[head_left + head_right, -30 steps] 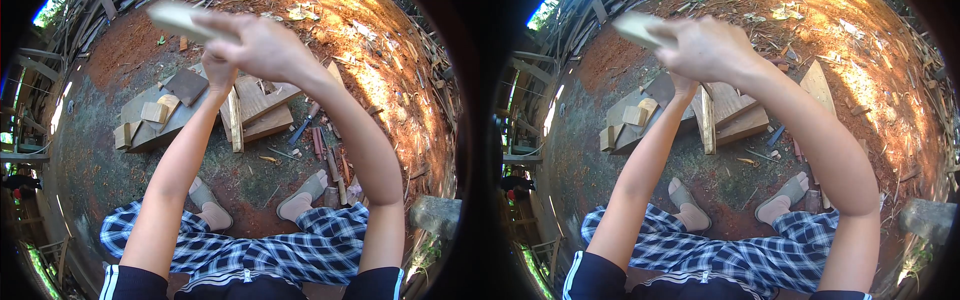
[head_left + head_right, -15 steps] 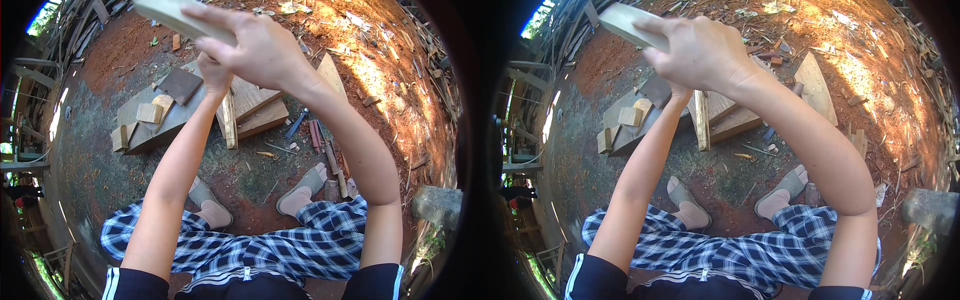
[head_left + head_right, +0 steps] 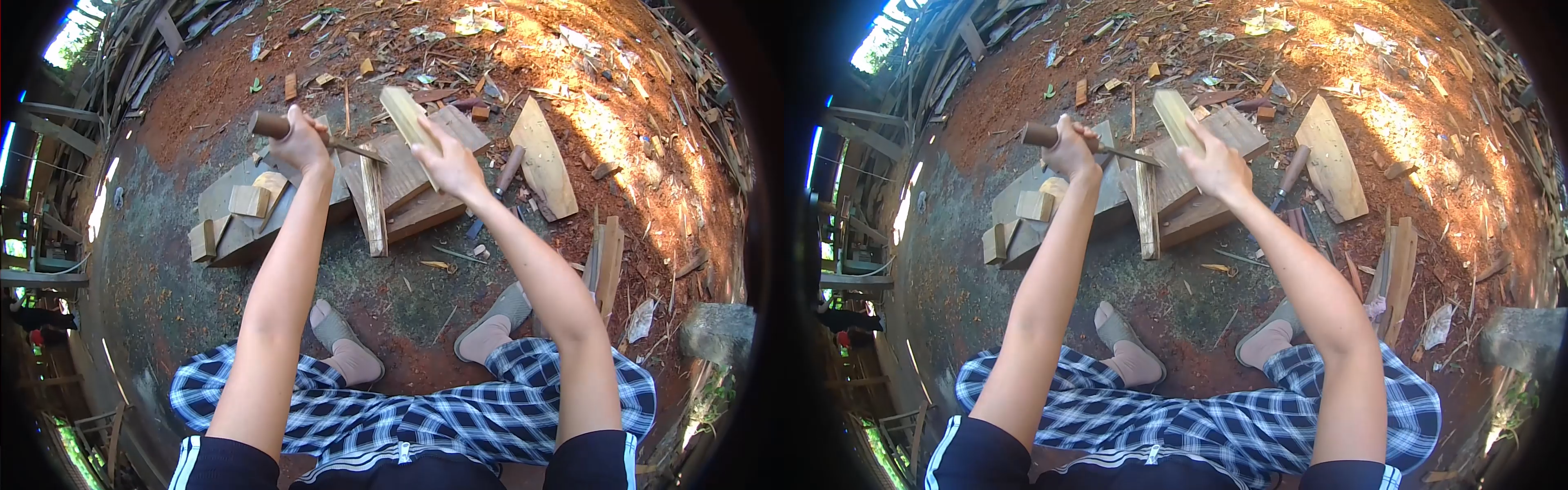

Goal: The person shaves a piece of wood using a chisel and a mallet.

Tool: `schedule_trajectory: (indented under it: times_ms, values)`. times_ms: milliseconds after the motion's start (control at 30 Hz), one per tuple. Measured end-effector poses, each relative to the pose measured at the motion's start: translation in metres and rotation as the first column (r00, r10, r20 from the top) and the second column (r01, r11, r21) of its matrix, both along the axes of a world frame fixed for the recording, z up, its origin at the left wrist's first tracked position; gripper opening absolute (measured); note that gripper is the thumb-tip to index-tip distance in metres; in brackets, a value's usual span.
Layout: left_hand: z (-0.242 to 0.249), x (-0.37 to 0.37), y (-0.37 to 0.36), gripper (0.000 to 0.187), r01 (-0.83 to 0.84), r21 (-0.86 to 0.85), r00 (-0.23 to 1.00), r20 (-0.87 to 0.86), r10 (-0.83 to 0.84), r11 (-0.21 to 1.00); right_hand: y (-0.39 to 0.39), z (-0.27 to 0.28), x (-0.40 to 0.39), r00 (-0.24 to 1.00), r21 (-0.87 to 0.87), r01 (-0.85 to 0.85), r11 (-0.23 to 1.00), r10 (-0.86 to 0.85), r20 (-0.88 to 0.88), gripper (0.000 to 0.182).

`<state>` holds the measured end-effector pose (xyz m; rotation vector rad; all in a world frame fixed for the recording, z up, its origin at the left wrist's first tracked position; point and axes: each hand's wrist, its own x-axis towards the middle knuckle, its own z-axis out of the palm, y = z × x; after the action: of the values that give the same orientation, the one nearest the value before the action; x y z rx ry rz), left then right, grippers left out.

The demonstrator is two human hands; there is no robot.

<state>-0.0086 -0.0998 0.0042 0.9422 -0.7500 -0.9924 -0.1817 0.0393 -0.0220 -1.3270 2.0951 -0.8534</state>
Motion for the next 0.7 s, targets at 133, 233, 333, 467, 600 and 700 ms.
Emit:
schedule_trajectory:
  times_ms: [133, 233, 333, 467, 600, 700]
  values:
    - [0.004, -0.002, 0.013, 0.023, -0.001, -0.002, 1.0, 0.005, 0.001, 1.0, 0.019, -0.039, -0.001, 0.997, 0.178, -0.022, 0.984, 0.035, -0.068, 0.066]
    - [0.018, -0.011, 0.001, 0.023, 0.016, -0.056, 0.998, 0.059, -0.013, 0.998, 0.025, -0.042, 0.005, 0.99, 0.242, -0.023, 0.97, 0.055, -0.126, 0.066]
    - [0.039, -0.019, -0.01, 0.021, 0.066, -0.144, 0.992, 0.119, -0.049, 0.987, 0.028, -0.045, 0.003, 0.985, 0.207, -0.023, 0.978, 0.057, -0.163, 0.065]
    - [0.048, -0.03, -0.026, 0.019, 0.2, -0.257, 0.975, 0.144, -0.167, 0.945, 0.028, -0.041, 0.003, 0.991, 0.219, -0.026, 0.975, 0.053, -0.12, 0.065]
    - [0.039, -0.041, -0.026, 0.017, 0.353, -0.226, 0.917, 0.276, -0.288, 0.908, 0.029, -0.046, 0.002, 0.993, 0.198, -0.021, 0.98, 0.043, -0.107, 0.065]
    - [0.029, -0.045, -0.025, 0.018, 0.412, -0.226, 0.891, 0.304, -0.338, 0.883, 0.028, -0.048, 0.002, 0.993, 0.184, -0.024, 0.983, 0.045, -0.112, 0.065]
